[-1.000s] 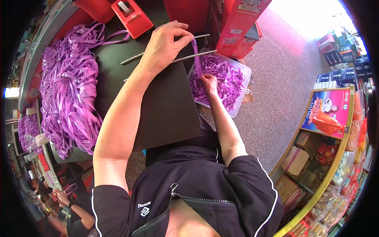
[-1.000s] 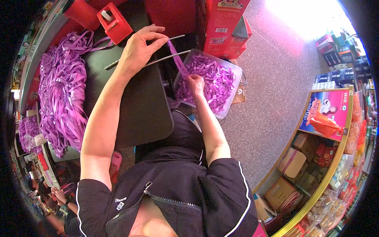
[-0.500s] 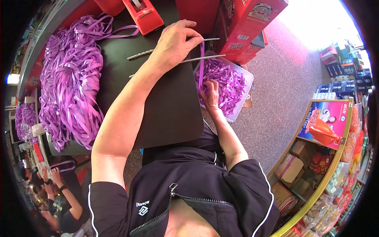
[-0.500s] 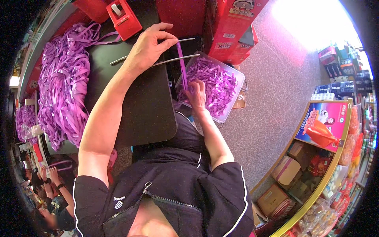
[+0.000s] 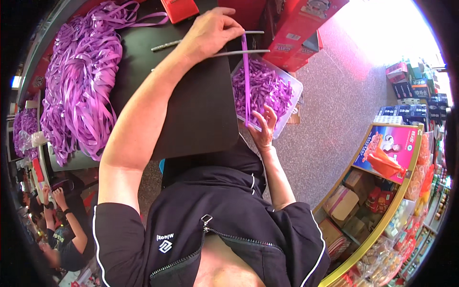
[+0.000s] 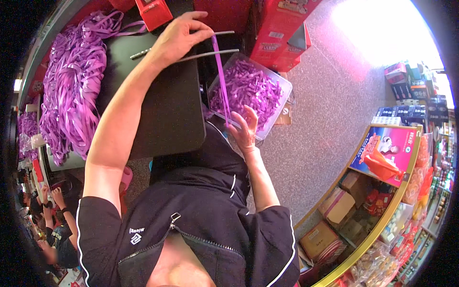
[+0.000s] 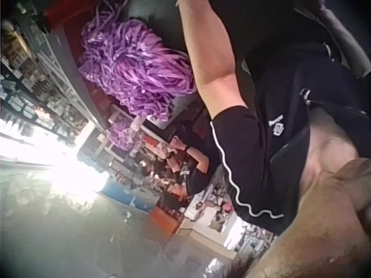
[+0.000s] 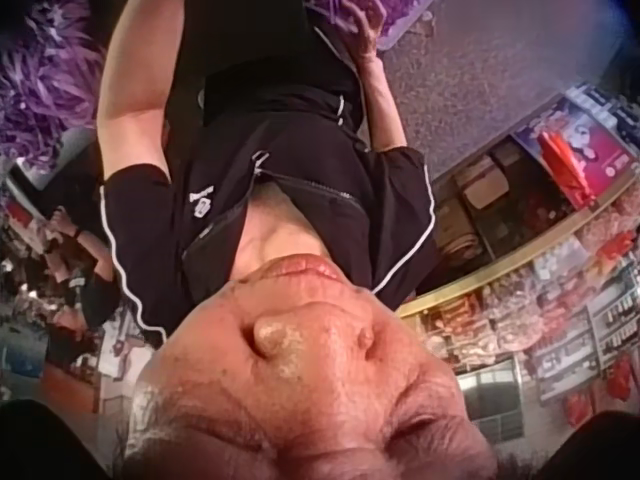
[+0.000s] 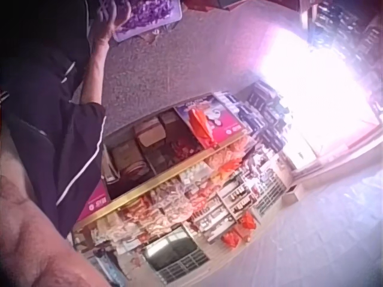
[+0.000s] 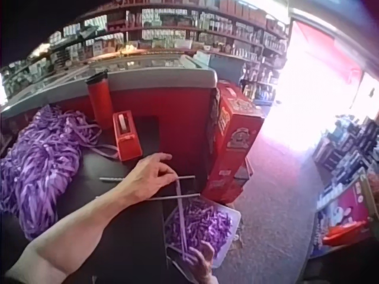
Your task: Tying purple ribbons around metal rods to create decorative bundles.
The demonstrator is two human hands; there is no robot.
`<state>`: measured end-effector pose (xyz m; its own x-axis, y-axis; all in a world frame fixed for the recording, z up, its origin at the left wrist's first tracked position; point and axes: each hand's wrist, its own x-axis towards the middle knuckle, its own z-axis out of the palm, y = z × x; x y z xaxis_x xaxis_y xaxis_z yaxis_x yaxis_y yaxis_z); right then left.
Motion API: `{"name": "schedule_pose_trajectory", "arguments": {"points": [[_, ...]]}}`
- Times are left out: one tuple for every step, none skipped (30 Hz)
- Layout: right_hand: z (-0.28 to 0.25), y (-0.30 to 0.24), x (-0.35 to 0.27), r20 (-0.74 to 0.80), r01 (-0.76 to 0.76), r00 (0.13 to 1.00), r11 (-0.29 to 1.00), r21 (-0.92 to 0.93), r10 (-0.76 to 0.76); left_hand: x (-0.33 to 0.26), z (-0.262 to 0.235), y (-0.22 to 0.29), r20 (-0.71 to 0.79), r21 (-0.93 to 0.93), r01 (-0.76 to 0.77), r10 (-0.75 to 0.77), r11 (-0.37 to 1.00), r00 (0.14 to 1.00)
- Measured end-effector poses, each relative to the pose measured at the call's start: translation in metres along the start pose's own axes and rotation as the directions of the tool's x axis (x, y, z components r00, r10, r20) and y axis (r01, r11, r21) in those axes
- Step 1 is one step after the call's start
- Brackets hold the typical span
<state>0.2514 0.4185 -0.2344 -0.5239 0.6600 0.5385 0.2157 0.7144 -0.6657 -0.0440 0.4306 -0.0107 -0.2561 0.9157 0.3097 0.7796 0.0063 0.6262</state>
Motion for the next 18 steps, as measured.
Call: {"name": "schedule_pose_trajectory", "arguments": {"points": [[-0.003,-0.004,-0.001,0.024,-0.010,1.000,0.999,0.038,0.009,-0.001,0.000,-0.001,0.003,-0.028,0.027,-0.027,0.999,1.000],[-0.006,-0.008,-0.001,0.048,-0.020,0.999,0.997,0.076,0.016,-0.002,0.000,-0.001,0.006,-0.055,0.056,-0.055,0.997,0.998],[-0.010,-0.010,0.001,0.067,0.041,0.997,0.998,0.037,-0.044,-0.003,-0.001,-0.006,-0.004,-0.038,-0.001,0.001,0.999,1.000],[-0.016,-0.009,0.000,0.056,0.021,0.998,1.000,0.015,-0.022,-0.002,-0.006,0.028,0.021,-0.087,0.077,-0.075,0.993,0.997],[-0.016,-0.012,0.002,0.077,0.036,0.996,0.999,0.015,-0.037,-0.003,-0.007,0.028,0.023,-0.066,0.073,-0.071,0.995,0.997],[-0.017,-0.015,0.000,0.099,0.050,0.994,0.999,0.016,-0.051,-0.004,-0.008,0.027,0.026,-0.045,0.069,-0.068,0.997,0.997],[-0.019,-0.016,0.000,0.133,0.026,0.991,1.000,0.010,-0.027,-0.004,-0.008,0.028,0.023,-0.044,0.064,-0.063,0.997,0.998],[-0.018,-0.015,-0.005,0.129,0.029,0.991,1.000,0.008,-0.030,-0.004,-0.008,0.029,0.017,-0.085,0.076,-0.075,0.993,0.997],[-0.016,-0.011,-0.013,0.125,-0.059,0.991,0.996,0.069,0.050,-0.004,-0.007,0.030,0.012,-0.126,0.088,-0.087,0.988,0.996],[-0.015,-0.011,-0.018,0.125,-0.141,0.984,0.981,0.133,0.125,-0.002,-0.005,0.024,0.005,-0.123,0.081,-0.081,0.989,0.997],[-0.019,-0.017,-0.020,0.147,-0.224,0.969,0.960,0.168,0.200,0.001,-0.002,0.013,0.020,-0.055,0.026,-0.025,0.998,0.999],[-0.021,-0.020,-0.024,0.146,-0.215,0.971,0.962,0.170,0.191,0.003,0.001,0.002,0.039,0.014,-0.030,0.029,0.999,0.999],[-0.024,-0.024,-0.027,0.177,-0.232,0.964,0.954,0.192,0.199,0.001,0.000,-0.001,0.029,0.029,-0.027,0.026,0.999,0.999],[-0.027,-0.027,-0.030,0.208,-0.249,0.956,0.945,0.213,0.205,0.000,-0.001,-0.004,0.015,0.029,-0.025,0.024,0.999,1.000],[-0.032,-0.030,-0.031,0.234,-0.256,0.950,0.943,0.211,0.206,-0.001,-0.001,-0.006,-0.015,0.079,-0.051,0.052,0.996,0.999],[-0.039,-0.036,-0.030,0.234,-0.251,0.951,0.945,0.210,0.200,-0.001,0.001,-0.007,-0.035,0.130,-0.078,0.083,0.988,0.996],[-0.045,-0.042,-0.029,0.257,-0.215,0.953,0.958,0.190,0.162,0.001,0.000,-0.008,-0.022,0.136,-0.094,0.098,0.986,0.995],[-0.049,-0.048,-0.028,0.280,-0.177,0.952,0.969,0.171,0.124,0.000,0.000,-0.009,-0.029,0.137,-0.093,0.098,0.986,0.995]]}}
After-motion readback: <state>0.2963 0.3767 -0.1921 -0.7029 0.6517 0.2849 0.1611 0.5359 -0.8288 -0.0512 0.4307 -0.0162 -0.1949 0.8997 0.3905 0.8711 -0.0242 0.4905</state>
